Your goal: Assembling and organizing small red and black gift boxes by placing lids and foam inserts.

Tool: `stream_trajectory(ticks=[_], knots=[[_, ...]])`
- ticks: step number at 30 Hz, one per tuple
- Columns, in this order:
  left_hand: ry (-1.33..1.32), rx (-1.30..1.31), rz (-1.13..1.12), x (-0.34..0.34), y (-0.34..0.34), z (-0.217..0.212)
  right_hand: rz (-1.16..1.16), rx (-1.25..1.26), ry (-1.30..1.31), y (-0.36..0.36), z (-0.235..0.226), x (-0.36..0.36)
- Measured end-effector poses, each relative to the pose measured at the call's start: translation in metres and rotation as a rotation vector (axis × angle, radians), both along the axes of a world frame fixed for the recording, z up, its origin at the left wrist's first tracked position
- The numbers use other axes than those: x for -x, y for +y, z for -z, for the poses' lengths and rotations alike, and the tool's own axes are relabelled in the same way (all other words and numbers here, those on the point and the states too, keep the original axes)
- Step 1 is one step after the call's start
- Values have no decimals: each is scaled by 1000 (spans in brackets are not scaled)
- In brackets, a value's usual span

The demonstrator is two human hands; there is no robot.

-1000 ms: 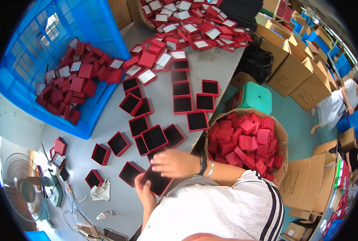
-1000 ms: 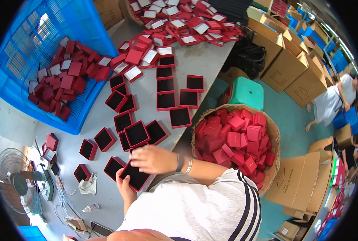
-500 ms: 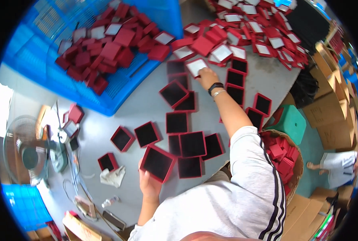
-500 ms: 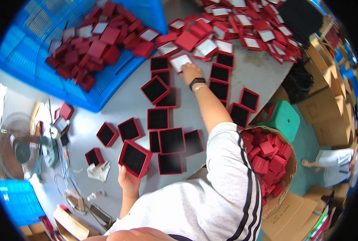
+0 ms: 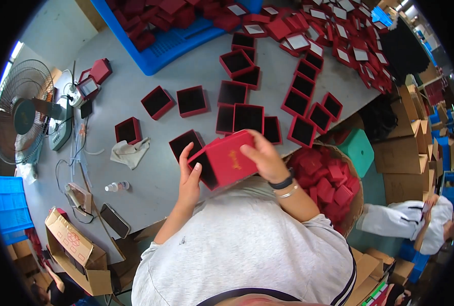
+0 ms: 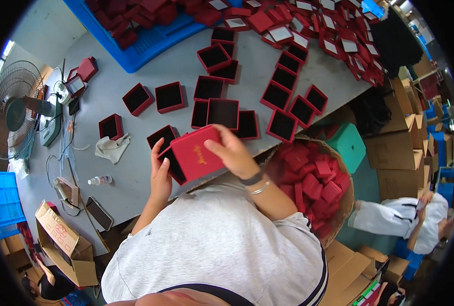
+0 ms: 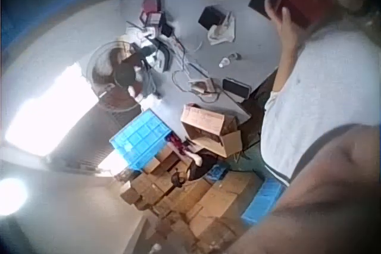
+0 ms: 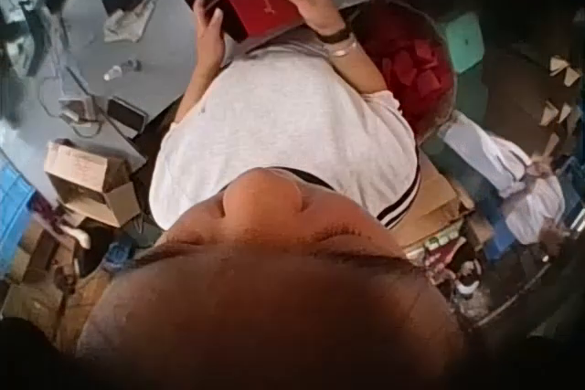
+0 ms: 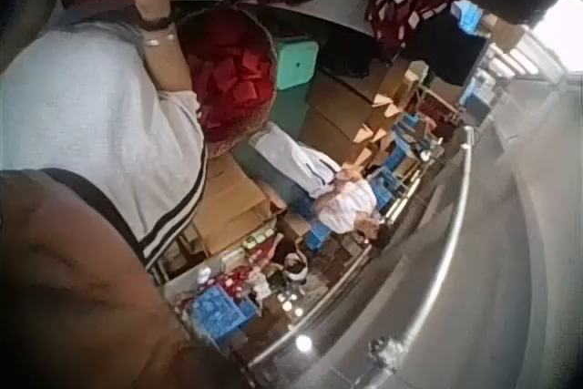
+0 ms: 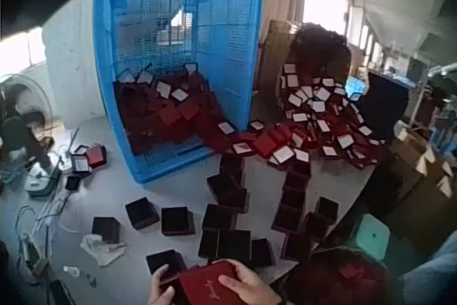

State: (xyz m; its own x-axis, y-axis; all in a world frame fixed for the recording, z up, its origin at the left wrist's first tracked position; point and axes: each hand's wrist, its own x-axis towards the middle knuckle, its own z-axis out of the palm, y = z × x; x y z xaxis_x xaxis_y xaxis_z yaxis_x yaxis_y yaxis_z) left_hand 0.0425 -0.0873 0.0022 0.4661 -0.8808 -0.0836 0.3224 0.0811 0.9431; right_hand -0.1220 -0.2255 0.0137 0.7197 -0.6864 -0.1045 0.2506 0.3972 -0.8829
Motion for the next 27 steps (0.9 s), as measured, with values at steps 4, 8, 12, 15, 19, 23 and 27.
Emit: stream_trajectory(ticks=[4,8,12,15,19,23,27], knots=[[-131,-11,101,12,19,8,-40,116,97,43,6,1],[-167,46,114,22,31,2,-25,333,171,63,3,3],[-248,86,146,28,39,3,-5,400,181,76,6,6],[-221,66,37,34,45,0,-29,388,156,80,5,9],[-236,109,53,30,50,10,-109,360,103,71,1,14],[-235,122,45,32,51,10,-127,428,282,72,-9,22],[-285,128,79,33,52,13,-67,404,250,72,1,26]])
